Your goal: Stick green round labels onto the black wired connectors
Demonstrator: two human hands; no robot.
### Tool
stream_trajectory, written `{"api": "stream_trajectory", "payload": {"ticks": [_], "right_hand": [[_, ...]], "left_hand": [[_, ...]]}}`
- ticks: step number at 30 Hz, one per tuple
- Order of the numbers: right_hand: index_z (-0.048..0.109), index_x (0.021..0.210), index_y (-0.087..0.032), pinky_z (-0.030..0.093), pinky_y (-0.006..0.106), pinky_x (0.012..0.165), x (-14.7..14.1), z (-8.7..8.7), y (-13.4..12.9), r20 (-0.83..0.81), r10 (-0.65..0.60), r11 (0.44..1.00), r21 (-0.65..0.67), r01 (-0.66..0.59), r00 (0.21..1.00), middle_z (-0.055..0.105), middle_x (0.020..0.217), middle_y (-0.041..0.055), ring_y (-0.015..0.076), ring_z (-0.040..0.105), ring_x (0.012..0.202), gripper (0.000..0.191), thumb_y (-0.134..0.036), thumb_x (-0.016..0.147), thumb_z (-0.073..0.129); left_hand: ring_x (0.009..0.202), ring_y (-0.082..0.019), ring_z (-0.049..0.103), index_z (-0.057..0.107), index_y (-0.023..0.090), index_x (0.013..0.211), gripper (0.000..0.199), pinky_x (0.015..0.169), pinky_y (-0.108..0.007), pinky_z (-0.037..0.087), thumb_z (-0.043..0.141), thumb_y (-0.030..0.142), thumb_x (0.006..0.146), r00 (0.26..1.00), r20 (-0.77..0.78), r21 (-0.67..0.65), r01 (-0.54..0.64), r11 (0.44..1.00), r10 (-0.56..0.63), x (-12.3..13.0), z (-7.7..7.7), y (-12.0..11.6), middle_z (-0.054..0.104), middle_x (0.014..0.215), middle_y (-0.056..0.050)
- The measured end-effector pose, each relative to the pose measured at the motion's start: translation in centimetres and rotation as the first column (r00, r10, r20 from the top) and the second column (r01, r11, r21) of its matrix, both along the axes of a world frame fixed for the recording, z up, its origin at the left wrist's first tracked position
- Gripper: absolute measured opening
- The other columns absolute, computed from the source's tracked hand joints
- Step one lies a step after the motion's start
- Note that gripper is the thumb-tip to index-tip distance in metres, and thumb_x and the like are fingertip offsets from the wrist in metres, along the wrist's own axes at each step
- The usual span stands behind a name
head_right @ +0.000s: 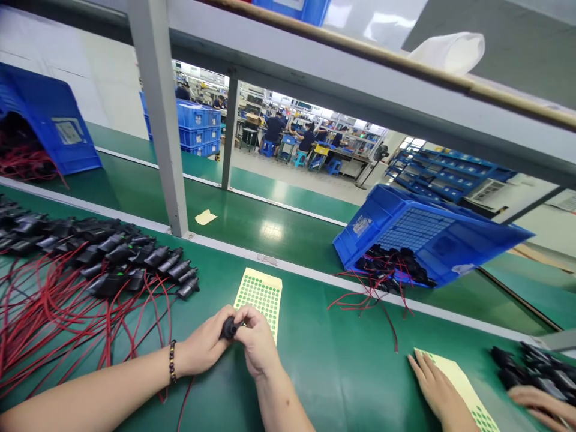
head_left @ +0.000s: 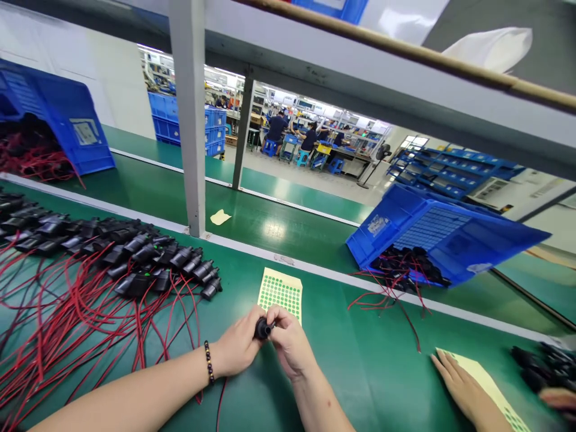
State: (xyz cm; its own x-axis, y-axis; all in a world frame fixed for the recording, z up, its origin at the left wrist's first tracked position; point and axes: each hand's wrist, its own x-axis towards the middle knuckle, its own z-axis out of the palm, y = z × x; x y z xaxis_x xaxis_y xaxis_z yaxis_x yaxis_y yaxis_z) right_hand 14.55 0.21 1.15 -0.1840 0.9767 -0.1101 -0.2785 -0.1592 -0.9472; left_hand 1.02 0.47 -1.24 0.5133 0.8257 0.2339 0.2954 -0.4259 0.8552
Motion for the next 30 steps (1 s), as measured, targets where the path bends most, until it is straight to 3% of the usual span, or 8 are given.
{"api": "stream_trajectory", "payload": {"ticks": [9, 16, 21, 25, 28, 30], "right_hand": [[0.053, 0.067, -0.018, 0.033, 0.022, 0.06, -0.1, 0.8, -0.1, 0.003, -0.01, 1.0, -0.029, 0.011, 1.0, 0.049, 0.066, -0.0017, 0.0125, 0.042, 0.066, 0.018, -0.005, 0.054, 0.05], [0.053, 0.062, -0.017, 0.036, 0.023, 0.054, -0.1, -0.2, 0.8, -0.037, 0.026, 0.998, -0.062, -0.028, 0.999, 0.05, 0.062, -0.0011, 0.0121, 0.044, 0.059, 0.011, -0.013, 0.056, 0.062], [0.061, 0.078, -0.019, 0.045, 0.026, 0.062, 0.1, 0.1, 1.2, -0.047, -0.121, 0.99, -0.083, 0.117, 0.992, 0.059, 0.082, 0.0025, 0.0169, 0.054, 0.074, 0.028, -0.022, 0.052, 0.072], [0.064, 0.081, -0.018, 0.049, 0.027, 0.065, 1.2, 0.7, 1.6, 0.052, -0.222, 0.968, -0.107, 0.226, 0.974, 0.058, 0.096, 0.0052, 0.0195, 0.055, 0.082, 0.03, -0.025, 0.053, 0.074], [0.065, 0.075, -0.018, 0.05, 0.027, 0.062, 2.1, 0.4, 2.2, 0.075, -0.25, 0.96, -0.11, 0.257, 0.965, 0.059, 0.094, 0.006, 0.0193, 0.056, 0.08, 0.025, -0.027, 0.053, 0.074], [0.065, 0.075, -0.018, 0.05, 0.027, 0.062, 2.4, -0.1, 2.4, 0.068, -0.243, 0.964, -0.095, 0.249, 0.968, 0.059, 0.09, 0.006, 0.0186, 0.056, 0.077, 0.023, -0.027, 0.055, 0.073]], "left_hand": [[0.08, -0.017, 0.051, 0.038, 0.018, 0.099, 0.029, 0.07, -0.028, 0.041, 0.042, 0.008, 0.072, 0.999, -0.003, 0.024, -0.045, 0.999, 0.045, 0.1, -0.2, 0.2, 0.053, 0.09, -0.005], [0.076, -0.017, 0.053, 0.039, 0.019, 0.101, 0.029, 0.065, -0.026, 0.041, 0.046, 0.02, 0.073, 0.983, -0.124, 0.055, -0.129, 0.99, 0.135, 0.1, 0.1, 0.6, 0.055, 0.091, -0.005], [0.074, -0.017, 0.054, 0.046, 0.02, 0.098, 0.031, 0.06, -0.024, 0.04, 0.053, 0.032, 0.07, 0.963, -0.19, -0.022, -0.2, 0.979, 0.193, -0.9, 2.3, 1.2, 0.058, 0.09, -0.003], [0.071, -0.016, 0.053, 0.056, 0.019, 0.085, 0.025, 0.06, -0.023, 0.04, 0.059, 0.033, 0.065, 0.918, -0.268, 0.039, -0.292, 0.956, 0.291, -5.5, 5.7, 1.4, 0.059, 0.08, -0.001], [0.08, -0.018, 0.054, 0.06, 0.017, 0.08, 0.017, 0.071, -0.026, 0.041, 0.056, 0.027, 0.067, 0.822, -0.257, 0.184, -0.475, 0.861, 0.508, -11.4, 7.3, 1.3, 0.057, 0.088, -0.004], [0.083, -0.019, 0.054, 0.061, 0.017, 0.082, 0.019, 0.074, -0.028, 0.041, 0.055, 0.028, 0.068, 0.696, -0.322, 0.21, -0.608, 0.765, 0.642, -15.8, 7.5, 1.2, 0.058, 0.09, -0.005]]}}
